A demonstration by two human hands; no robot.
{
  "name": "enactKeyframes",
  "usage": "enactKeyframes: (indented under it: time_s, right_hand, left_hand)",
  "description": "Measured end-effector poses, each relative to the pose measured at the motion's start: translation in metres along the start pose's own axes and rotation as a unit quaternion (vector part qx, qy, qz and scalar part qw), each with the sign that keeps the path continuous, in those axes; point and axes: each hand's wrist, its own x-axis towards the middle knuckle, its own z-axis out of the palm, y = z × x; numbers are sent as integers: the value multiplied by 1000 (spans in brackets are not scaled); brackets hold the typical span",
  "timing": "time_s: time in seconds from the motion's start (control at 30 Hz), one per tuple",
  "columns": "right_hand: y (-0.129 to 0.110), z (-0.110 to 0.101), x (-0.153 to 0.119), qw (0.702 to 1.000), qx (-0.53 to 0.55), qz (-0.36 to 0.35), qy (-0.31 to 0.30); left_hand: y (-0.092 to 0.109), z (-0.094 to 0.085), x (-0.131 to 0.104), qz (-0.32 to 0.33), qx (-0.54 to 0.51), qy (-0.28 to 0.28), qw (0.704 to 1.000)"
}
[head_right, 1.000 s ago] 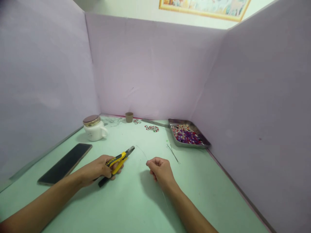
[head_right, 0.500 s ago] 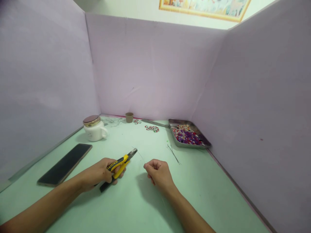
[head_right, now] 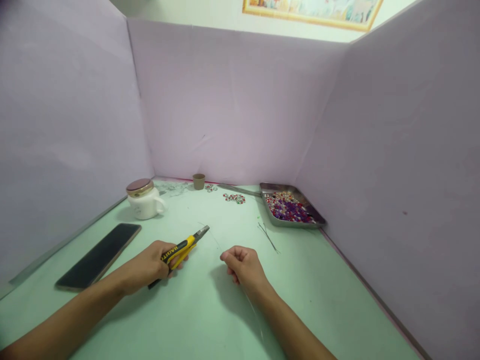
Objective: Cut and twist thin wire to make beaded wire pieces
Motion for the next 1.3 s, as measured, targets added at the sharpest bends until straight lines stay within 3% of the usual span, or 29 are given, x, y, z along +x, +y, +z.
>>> enactKeyframes:
  time_s: [0.23, 0.4, 0.63, 0.77, 1.03, 1.17, 1.23, 1.3]
  right_hand:
    - [-5, -2, -4, 1000, 10, 4, -22]
    - [-4, -5, -5, 997, 75, 15, -31]
    - [-1, -8, -3, 986, 156, 44, -42]
    - [0, -6, -5, 986, 149, 42, -55]
    - [0, -6, -4, 985, 154, 30, -70]
    - [0, -8, -4, 984, 155, 35, -77]
    - [0, -9, -4, 984, 155, 41, -80]
    - [1, -10, -3, 983, 158, 40, -80]
  left_hand:
    - [3, -3, 0, 5, 4, 0, 1000]
    - [7, -2, -2, 21, -44, -13, 999]
    - [12, 9, -9, 14, -48, -99, 994]
    - [9, 16, -10, 14, -29, -105, 994]
    - [10, 19, -10, 25, 5, -78, 997]
    - [9, 11, -5, 11, 4, -69, 998]
    - [6, 1, 0, -7, -26, -24, 999]
    - [3, -14, 4, -28, -74, 67, 995]
